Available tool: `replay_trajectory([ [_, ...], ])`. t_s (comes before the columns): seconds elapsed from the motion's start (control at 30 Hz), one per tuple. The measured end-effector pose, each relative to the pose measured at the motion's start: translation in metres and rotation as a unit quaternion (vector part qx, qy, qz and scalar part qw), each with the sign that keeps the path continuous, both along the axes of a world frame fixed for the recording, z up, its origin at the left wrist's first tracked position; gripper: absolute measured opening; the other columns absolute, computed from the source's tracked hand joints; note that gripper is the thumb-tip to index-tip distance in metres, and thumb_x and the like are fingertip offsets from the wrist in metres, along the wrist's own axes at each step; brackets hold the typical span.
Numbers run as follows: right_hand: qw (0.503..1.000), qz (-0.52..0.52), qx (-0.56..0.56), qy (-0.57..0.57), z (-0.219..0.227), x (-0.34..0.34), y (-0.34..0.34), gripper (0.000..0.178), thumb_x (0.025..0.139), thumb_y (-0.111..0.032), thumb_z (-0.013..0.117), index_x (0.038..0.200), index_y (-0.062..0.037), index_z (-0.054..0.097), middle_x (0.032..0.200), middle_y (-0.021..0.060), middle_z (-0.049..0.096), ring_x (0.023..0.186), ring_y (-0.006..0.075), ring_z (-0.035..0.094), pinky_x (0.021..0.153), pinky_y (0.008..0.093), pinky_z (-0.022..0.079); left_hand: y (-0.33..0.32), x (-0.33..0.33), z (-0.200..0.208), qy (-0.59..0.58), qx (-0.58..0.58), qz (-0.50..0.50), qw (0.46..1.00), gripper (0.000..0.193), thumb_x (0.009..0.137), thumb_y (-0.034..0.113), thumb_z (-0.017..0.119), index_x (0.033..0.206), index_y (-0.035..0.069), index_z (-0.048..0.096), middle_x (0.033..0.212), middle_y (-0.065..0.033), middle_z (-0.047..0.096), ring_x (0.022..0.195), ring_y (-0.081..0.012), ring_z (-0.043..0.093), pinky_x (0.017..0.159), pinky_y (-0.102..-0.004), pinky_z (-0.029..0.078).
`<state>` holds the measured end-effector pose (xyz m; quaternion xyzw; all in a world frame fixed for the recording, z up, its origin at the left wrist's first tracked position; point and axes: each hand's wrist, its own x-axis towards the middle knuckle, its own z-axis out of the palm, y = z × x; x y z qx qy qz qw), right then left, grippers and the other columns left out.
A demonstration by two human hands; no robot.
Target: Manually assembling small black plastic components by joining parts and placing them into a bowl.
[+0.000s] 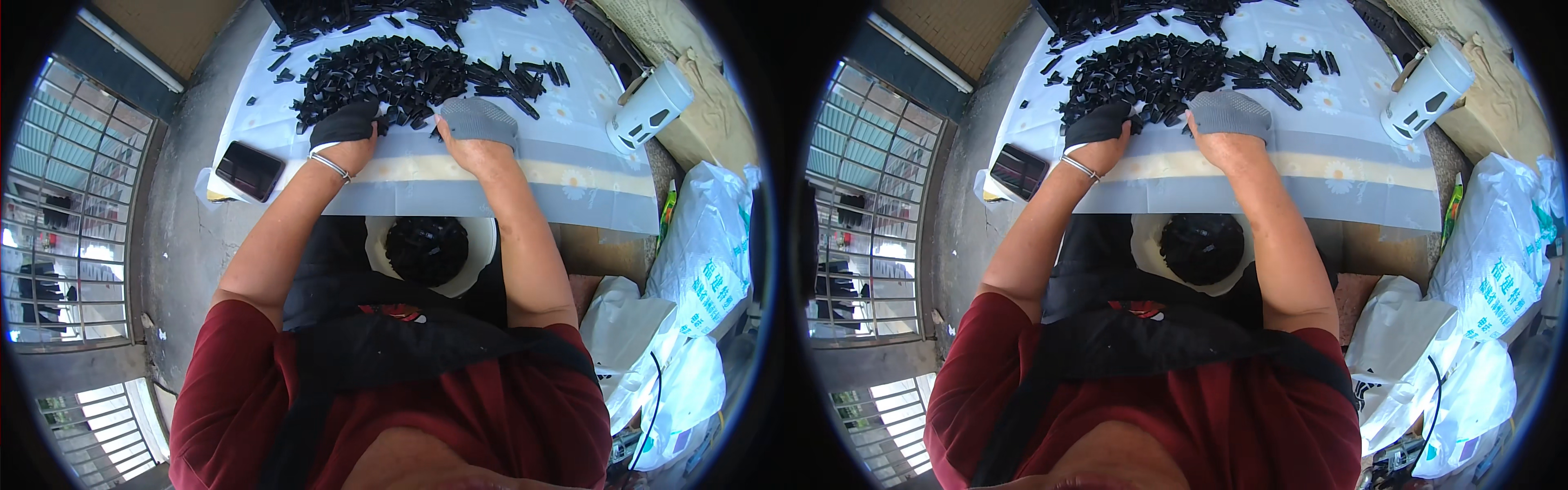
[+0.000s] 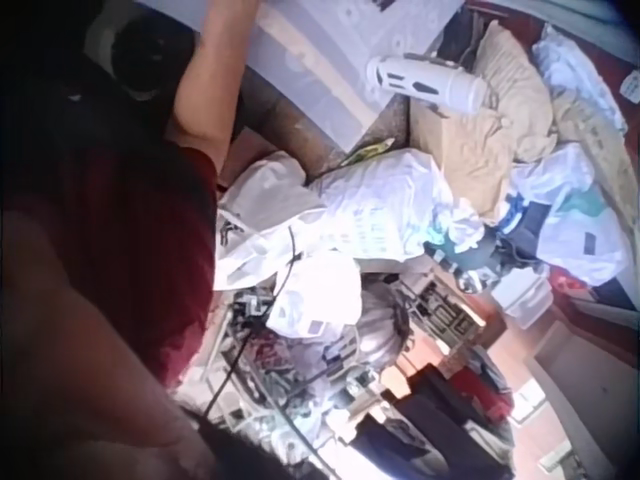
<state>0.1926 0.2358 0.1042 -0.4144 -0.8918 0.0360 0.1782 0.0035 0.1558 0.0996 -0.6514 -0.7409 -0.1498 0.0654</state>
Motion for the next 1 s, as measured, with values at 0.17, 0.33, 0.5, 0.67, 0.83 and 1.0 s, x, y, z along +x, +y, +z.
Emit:
replay_trajectory([
  [0.17, 0.999, -0.029, -0.028, -0.022, 0.005, 0.025, -0.011, 0.027, 0.083, -0.03, 0.051, 0.09, -0.0057, 0.061, 0.089, 0.0168, 0.06, 0.085, 0.0339, 0.056, 0.074, 0.0447, 0.044, -0.006, 0.003, -0.005, -0.024, 0.001, -0.008, 1.0, 0.025, 0.079, 0.021, 0.054, 0.099, 0.007, 0.059, 0.091, -0.0141, 0.061, 0.083, -0.0304, 0.059, 0.074, -0.0379, 0.047],
  [0.33, 0.996, -0.071, 0.045, 0.021, 0.002, 0.037, -0.018, 0.023, 0.08, -0.019, 0.052, 0.095, -0.0025, 0.057, 0.088, 0.0166, 0.06, 0.083, 0.0333, 0.057, 0.073, 0.0446, 0.045, -0.012, -0.005, -0.005, -0.086, 0.054, 0.012, 0.995, 0.021, 0.078, 0.022, 0.056, 0.094, 0.009, 0.06, 0.09, -0.0131, 0.062, 0.082, -0.0287, 0.06, 0.073, -0.0373, 0.048],
  [0.5, 0.967, 0.035, -0.004, 0.252, -0.009, 0.039, -0.019, 0.029, 0.079, -0.012, 0.051, 0.106, -0.002, 0.052, 0.097, 0.0182, 0.058, 0.088, 0.035, 0.056, 0.076, 0.0428, 0.044, -0.024, 0.001, 0.009, -0.14, 0.094, 0.016, 0.986, 0.018, 0.077, 0.02, 0.059, 0.09, 0.007, 0.06, 0.084, -0.0145, 0.063, 0.078, -0.0306, 0.061, 0.07, -0.0371, 0.048],
  [0.67, 0.926, 0.179, 0.008, 0.333, -0.008, 0.012, -0.048, 0.031, 0.079, -0.01, 0.053, 0.108, -0.0011, 0.051, 0.097, 0.0182, 0.058, 0.086, 0.0358, 0.056, 0.075, 0.0421, 0.044, -0.045, 0.022, 0.009, -0.26, 0.034, -0.03, 0.965, 0.022, 0.078, 0.022, 0.06, 0.092, 0.005, 0.06, 0.079, -0.015, 0.062, 0.072, -0.0321, 0.061, 0.064, -0.037, 0.048],
  [0.83, 0.958, 0.187, -0.057, 0.209, 0.001, 0.007, -0.07, 0.031, 0.076, -0.016, 0.059, 0.102, -0.0013, 0.053, 0.088, 0.0168, 0.058, 0.081, 0.0346, 0.057, 0.071, 0.0419, 0.045, -0.056, 0.037, 0.013, -0.303, 0.003, -0.139, 0.943, 0.023, 0.081, 0.019, 0.057, 0.097, 0.003, 0.058, 0.08, -0.0174, 0.062, 0.072, -0.0334, 0.06, 0.063, -0.0384, 0.047],
  [1.0, 0.959, 0.188, 0.026, 0.208, -0.005, 0.009, -0.073, 0.032, 0.075, -0.017, 0.063, 0.1, -0.0002, 0.053, 0.084, 0.0151, 0.058, 0.075, 0.0294, 0.058, 0.067, 0.0379, 0.046, -0.067, 0.045, 0.02, -0.388, -0.003, -0.112, 0.915, 0.025, 0.084, 0.027, 0.055, 0.095, 0.004, 0.058, 0.073, -0.0104, 0.061, 0.064, -0.0216, 0.058, 0.059, -0.0328, 0.046],
])
